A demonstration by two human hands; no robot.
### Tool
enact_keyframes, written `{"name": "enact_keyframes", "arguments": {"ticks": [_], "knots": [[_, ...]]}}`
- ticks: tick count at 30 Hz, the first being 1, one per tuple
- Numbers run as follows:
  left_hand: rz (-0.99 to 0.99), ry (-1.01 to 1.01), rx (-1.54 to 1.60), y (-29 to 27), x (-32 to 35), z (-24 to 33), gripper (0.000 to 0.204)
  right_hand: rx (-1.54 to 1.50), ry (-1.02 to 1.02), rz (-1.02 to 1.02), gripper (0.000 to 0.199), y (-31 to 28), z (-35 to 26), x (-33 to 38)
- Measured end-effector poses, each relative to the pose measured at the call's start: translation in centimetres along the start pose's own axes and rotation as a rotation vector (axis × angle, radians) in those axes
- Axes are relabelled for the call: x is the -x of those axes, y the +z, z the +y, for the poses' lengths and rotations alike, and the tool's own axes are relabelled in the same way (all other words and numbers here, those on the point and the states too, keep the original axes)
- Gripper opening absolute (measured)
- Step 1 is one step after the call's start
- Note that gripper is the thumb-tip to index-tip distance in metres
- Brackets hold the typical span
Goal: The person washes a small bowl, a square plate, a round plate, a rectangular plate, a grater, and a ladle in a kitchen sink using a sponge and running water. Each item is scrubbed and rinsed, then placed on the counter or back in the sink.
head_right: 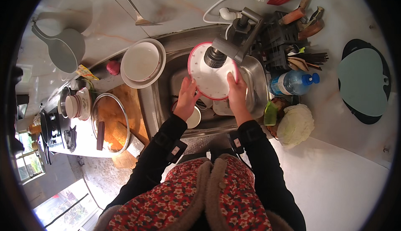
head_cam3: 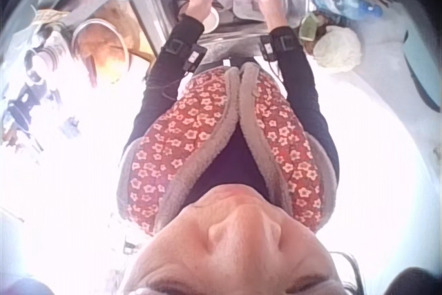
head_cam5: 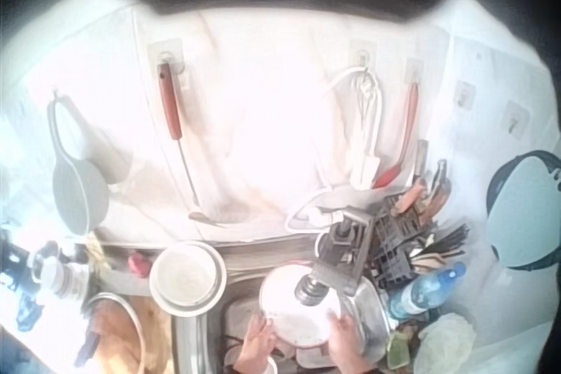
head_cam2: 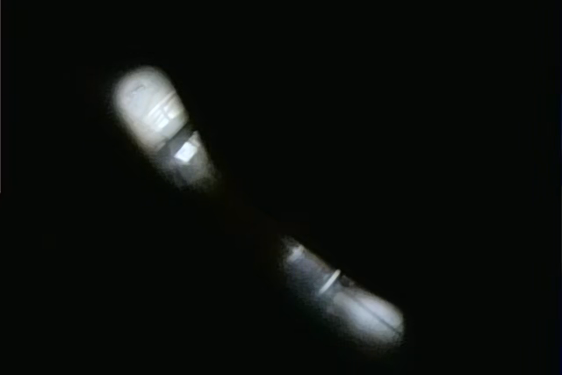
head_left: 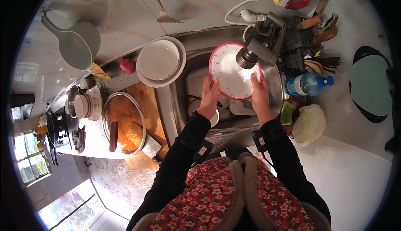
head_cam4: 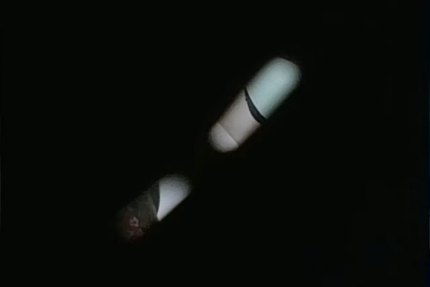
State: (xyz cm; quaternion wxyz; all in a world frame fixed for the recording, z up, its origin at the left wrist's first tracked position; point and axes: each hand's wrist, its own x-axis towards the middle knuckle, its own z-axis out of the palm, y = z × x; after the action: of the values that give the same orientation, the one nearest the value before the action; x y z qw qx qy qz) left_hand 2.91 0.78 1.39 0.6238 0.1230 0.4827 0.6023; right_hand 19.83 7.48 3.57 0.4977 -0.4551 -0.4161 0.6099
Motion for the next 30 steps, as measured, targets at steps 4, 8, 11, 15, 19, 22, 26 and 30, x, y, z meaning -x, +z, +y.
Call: {"name": "enact_keyframes", "arguments": {"ticks": [4, 8, 11, 15, 19, 22, 26, 30], "knots": [[-0.111, -0.170, 0.262, 1.5, -0.6, 0.6, 0.083, 0.648, -0.213, -0.117, 0.043, -0.1, -0.6, 0.9], [-0.239, -0.188, 0.358, 2.3, -1.2, 1.4, 0.059, 0.855, -0.720, -0.306, 0.064, 0.7, 0.1, 3.2], [-0.173, -0.176, 0.328, 1.4, -0.3, 1.4, 0.038, 1.031, -0.692, -0.391, 0.067, 1.1, 0.3, 4.7], [-0.215, -0.135, 0.368, -0.7, 0.8, 0.8, 0.038, 1.094, -0.637, -0.562, 0.067, 0.8, -0.5, 6.0], [-0.245, -0.082, 0.323, -1.8, 0.5, 0.6, 0.040, 1.158, -0.602, -0.676, 0.068, 0.8, -0.4, 5.4], [-0.251, -0.072, 0.302, -1.7, 0.5, 0.6, 0.041, 1.084, -0.545, -0.513, 0.069, 1.5, 0.9, 2.8], [-0.186, -0.110, 0.317, -1.5, 1.5, 0.1, 0.041, 1.289, -0.496, -0.401, 0.070, 1.3, 1.7, 0.4], [-0.204, -0.070, 0.373, -1.7, 1.4, -0.2, 0.041, 1.207, -0.511, -0.517, 0.067, 1.0, 1.6, 3.3]]}}
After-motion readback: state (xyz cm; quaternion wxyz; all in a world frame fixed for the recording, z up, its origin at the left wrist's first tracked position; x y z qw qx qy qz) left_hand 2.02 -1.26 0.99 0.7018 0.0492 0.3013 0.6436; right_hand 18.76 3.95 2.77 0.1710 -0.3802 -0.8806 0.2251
